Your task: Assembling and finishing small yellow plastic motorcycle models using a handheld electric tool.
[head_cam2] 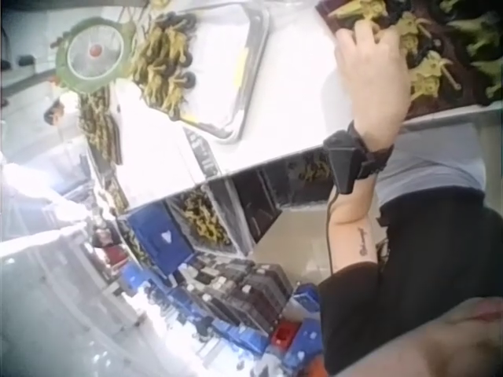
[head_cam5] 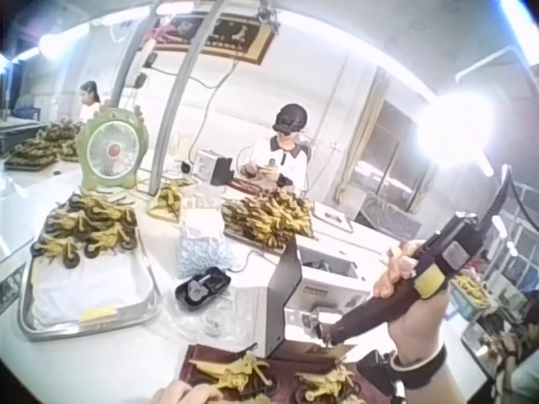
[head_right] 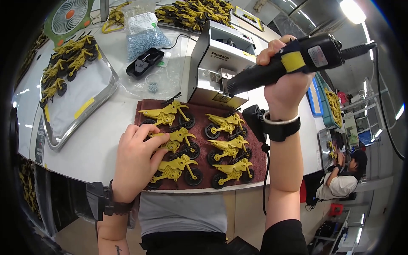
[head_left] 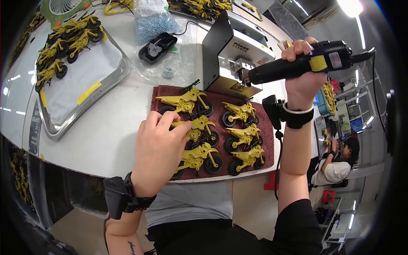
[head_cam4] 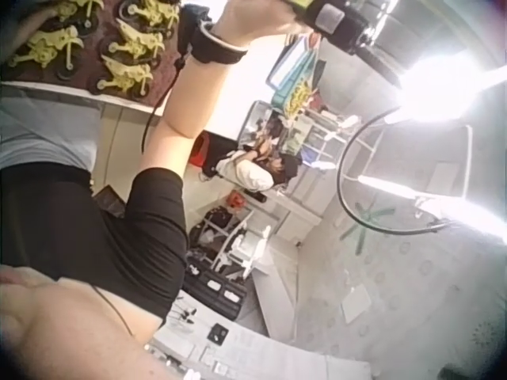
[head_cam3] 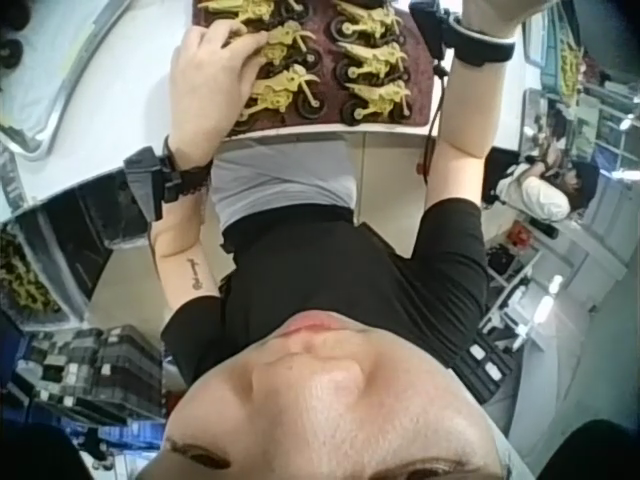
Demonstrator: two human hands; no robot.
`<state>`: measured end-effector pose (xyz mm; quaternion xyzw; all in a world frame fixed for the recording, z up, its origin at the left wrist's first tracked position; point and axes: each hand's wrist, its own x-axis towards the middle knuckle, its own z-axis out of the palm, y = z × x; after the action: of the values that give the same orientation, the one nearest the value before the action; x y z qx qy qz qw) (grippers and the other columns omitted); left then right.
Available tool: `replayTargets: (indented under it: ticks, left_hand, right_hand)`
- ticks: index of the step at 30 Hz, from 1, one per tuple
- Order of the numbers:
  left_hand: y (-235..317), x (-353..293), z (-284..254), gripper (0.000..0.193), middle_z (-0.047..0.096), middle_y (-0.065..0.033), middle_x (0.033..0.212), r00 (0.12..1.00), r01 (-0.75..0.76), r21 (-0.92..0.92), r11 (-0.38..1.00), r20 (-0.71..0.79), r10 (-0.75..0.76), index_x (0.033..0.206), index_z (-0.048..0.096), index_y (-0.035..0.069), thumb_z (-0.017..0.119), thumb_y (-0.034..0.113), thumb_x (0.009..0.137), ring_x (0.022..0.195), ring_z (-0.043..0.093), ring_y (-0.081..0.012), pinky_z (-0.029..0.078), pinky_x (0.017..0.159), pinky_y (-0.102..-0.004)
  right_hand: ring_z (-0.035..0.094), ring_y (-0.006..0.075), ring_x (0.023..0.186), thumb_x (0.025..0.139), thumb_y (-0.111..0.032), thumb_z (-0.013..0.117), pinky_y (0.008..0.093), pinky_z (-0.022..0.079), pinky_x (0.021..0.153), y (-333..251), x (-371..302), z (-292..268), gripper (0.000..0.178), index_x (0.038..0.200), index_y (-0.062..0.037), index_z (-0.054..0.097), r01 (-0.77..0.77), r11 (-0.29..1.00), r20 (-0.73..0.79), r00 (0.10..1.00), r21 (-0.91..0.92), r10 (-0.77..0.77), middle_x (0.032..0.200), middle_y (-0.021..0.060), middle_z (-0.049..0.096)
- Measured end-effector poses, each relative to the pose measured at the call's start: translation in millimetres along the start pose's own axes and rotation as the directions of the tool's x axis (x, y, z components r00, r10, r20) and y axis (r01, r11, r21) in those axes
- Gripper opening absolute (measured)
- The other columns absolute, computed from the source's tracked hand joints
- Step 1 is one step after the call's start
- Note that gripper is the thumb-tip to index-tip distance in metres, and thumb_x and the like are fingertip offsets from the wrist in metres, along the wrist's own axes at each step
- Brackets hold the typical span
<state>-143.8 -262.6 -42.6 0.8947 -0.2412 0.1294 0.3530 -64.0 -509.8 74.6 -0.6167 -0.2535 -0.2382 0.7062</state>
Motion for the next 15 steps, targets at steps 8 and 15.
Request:
replayTargets:
  ticks: [8,15]
  left_hand:
    - [0,-1,-1,0.026,0.053,-0.0026,0.091,1.000,0.013,0.010,1.000,0.002,-0.013,0.091,0.064,0.009,0.067,0.007,0.065,0.081,0.046,-0.0221,0.040,0.072,-0.0329]
    - [1,0,0,0.026,0.053,-0.0024,0.090,1.000,0.009,0.011,1.000,0.007,-0.009,0.091,0.064,0.009,0.067,0.007,0.065,0.081,0.046,-0.0216,0.040,0.071,-0.0329]
  right_hand:
    - [0.048,0.0158,0.054,0.075,-0.016,0.063,0.0317,0.041,0.055,-40,-63,42,0.026,0.082,-0.0066,0.041,-0.139,0.979,0.107,0.987,0.150,0.123,0.068,0.0057,0.047]
    - [0.047,0.0153,0.053,0.069,-0.015,0.066,0.0296,0.040,0.053,-43,-87,60,0.029,0.082,-0.0082,0.041,-0.250,0.964,0.096,0.966,0.094,0.242,0.066,0.0035,0.047]
